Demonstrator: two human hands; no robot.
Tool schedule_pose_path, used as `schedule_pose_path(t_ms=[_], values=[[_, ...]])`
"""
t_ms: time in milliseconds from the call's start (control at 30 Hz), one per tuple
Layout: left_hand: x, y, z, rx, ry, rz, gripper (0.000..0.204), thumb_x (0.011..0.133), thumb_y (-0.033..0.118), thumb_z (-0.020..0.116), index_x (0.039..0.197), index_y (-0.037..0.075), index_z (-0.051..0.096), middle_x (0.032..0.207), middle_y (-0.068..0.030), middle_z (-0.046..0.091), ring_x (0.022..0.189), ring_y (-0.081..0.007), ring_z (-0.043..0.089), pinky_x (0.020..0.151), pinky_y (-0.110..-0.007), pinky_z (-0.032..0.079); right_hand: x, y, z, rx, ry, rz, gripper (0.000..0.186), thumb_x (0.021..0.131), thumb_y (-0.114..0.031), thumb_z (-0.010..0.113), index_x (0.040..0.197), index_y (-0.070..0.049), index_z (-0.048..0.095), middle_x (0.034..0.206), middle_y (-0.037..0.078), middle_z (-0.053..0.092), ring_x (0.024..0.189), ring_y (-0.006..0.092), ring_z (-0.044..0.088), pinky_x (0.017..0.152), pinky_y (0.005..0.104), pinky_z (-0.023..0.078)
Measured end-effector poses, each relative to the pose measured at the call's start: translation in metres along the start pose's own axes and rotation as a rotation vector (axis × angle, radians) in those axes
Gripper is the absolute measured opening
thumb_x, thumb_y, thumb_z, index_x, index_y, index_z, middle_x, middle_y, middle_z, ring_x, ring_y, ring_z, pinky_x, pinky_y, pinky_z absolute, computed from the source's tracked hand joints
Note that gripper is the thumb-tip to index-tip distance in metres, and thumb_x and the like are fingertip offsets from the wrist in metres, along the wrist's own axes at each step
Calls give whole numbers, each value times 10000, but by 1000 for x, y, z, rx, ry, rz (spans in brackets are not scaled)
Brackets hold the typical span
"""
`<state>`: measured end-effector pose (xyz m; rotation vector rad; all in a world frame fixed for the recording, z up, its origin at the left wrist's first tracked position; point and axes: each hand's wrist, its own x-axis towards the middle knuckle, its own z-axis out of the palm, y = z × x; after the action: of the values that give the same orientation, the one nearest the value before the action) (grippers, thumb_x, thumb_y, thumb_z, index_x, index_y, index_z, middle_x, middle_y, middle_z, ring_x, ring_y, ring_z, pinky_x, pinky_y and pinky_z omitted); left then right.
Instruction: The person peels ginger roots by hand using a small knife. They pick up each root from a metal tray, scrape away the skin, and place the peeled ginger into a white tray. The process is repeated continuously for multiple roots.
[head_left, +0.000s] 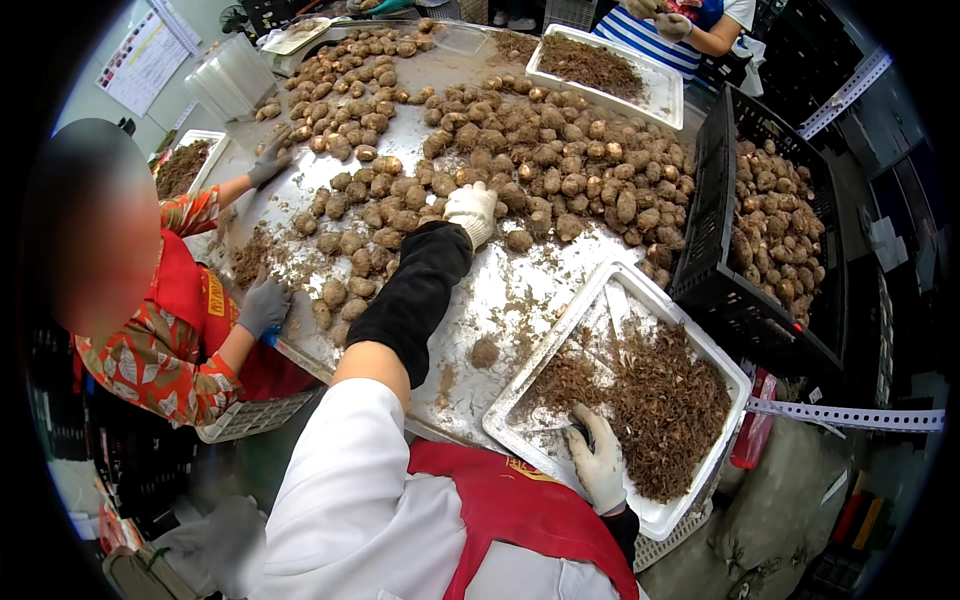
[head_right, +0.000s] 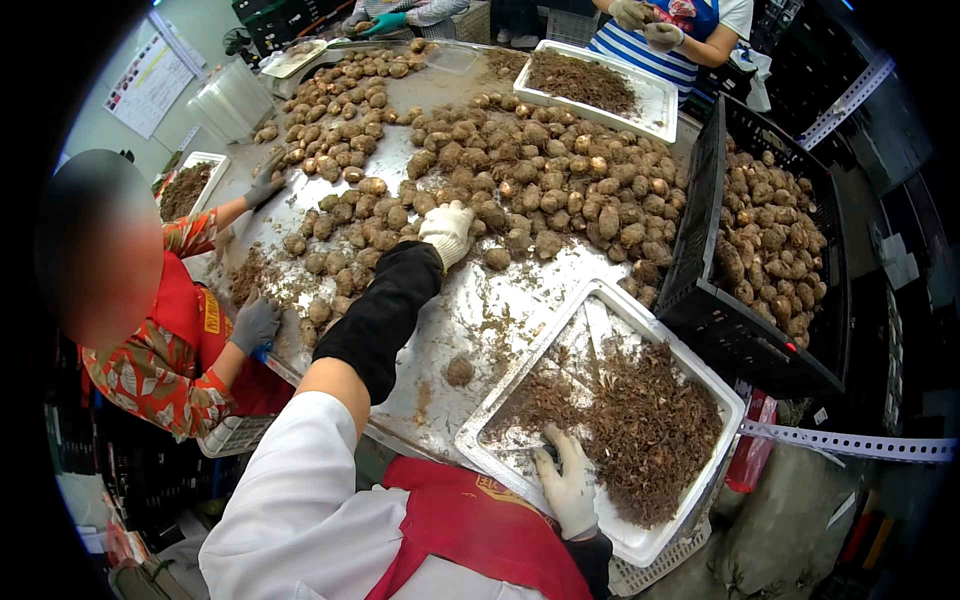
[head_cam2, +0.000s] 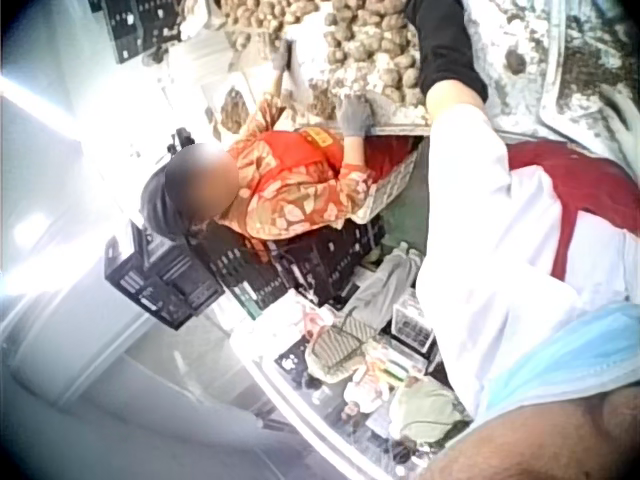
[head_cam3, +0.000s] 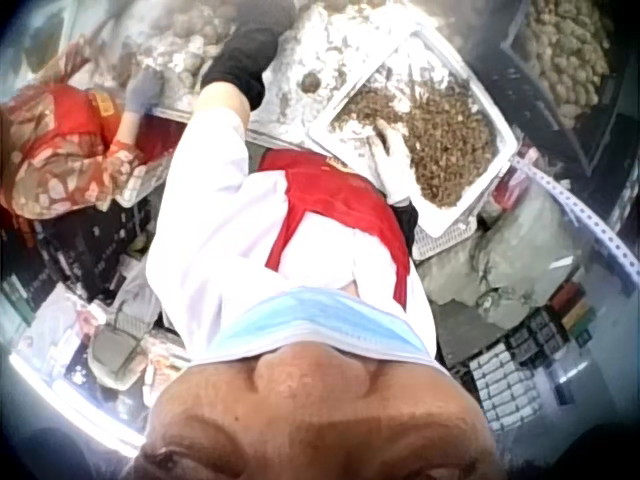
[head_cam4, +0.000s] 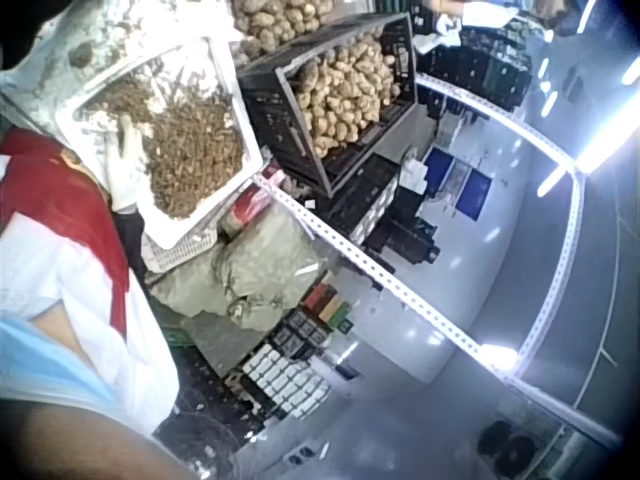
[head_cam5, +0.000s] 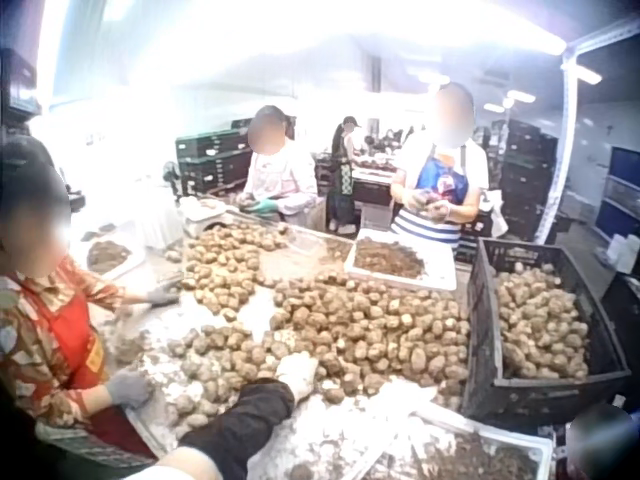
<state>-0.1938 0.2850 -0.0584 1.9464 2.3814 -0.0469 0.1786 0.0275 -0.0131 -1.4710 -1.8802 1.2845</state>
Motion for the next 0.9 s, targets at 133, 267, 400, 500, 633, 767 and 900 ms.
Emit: schedule_pose_path(t_ms=[133, 267, 400, 500, 633, 767, 900], values=[[-38, 16, -15, -295, 92, -65, 471, 891, 293, 709, 1297, 68, 627, 1279, -164, 621, 1187, -371, 598, 1033, -452, 493, -1, -4, -3, -30, 5, -59, 432, 970, -180, 613, 1326, 62, 593, 1221, 216, 657, 1154, 315, 633, 999, 382, 481], [-118, 26, -25, -1186, -22, 46, 531, 923, 217, 732, 1360, -18, 542, 1202, -144, 659, 1089, -263, 653, 933, -359, 528, 7, -3, -8, 25, 72, -97, 363, 976, -172, 625, 1273, 36, 631, 1157, 209, 674, 1069, 344, 657, 934, 389, 508], [-190, 61, -59, -1376, -155, 139, 492, 956, 95, 673, 1390, -41, 486, 1214, -117, 641, 1124, -194, 627, 966, -322, 515, 29, -24, -24, 8, 152, -208, 353, 974, -182, 644, 1268, 14, 639, 1132, 207, 675, 1049, 376, 655, 903, 411, 517], [-214, 89, -55, -1456, -188, 206, 516, 934, 80, 691, 1397, -23, 487, 1236, -118, 624, 1128, -184, 610, 979, -327, 500, 45, -41, -35, 42, 226, -268, 438, 929, -200, 689, 1304, 15, 618, 1171, 212, 654, 1065, 368, 657, 920, 409, 521], [-232, 113, -65, -1346, -160, 337, 503, 893, 81, 732, 1351, -11, 546, 1222, -91, 634, 1134, -175, 602, 983, -326, 494, 58, -61, -38, -10, 277, -300, 582, 882, -303, 733, 1346, 17, 588, 1265, 231, 605, 1151, 384, 618, 978, 421, 503], [-243, 122, -66, -1150, -103, 361, 521, 828, 50, 762, 1316, -17, 593, 1224, -79, 633, 1157, -177, 603, 1004, -311, 487, 57, -54, -27, 18, 235, -307, 452, 968, -214, 649, 1352, 14, 585, 1216, 198, 647, 1112, 322, 656, 953, 398, 521], [-255, 126, -61, -1542, -237, 223, 485, 868, 60, 740, 1325, -26, 603, 1230, -82, 652, 1111, -168, 620, 981, -305, 500, 47, -32, -18, 649, 204, -146, 427, 1027, -264, 610, 1345, 21, 591, 1187, 129, 675, 1057, 224, 673, 907, 346, 538]])
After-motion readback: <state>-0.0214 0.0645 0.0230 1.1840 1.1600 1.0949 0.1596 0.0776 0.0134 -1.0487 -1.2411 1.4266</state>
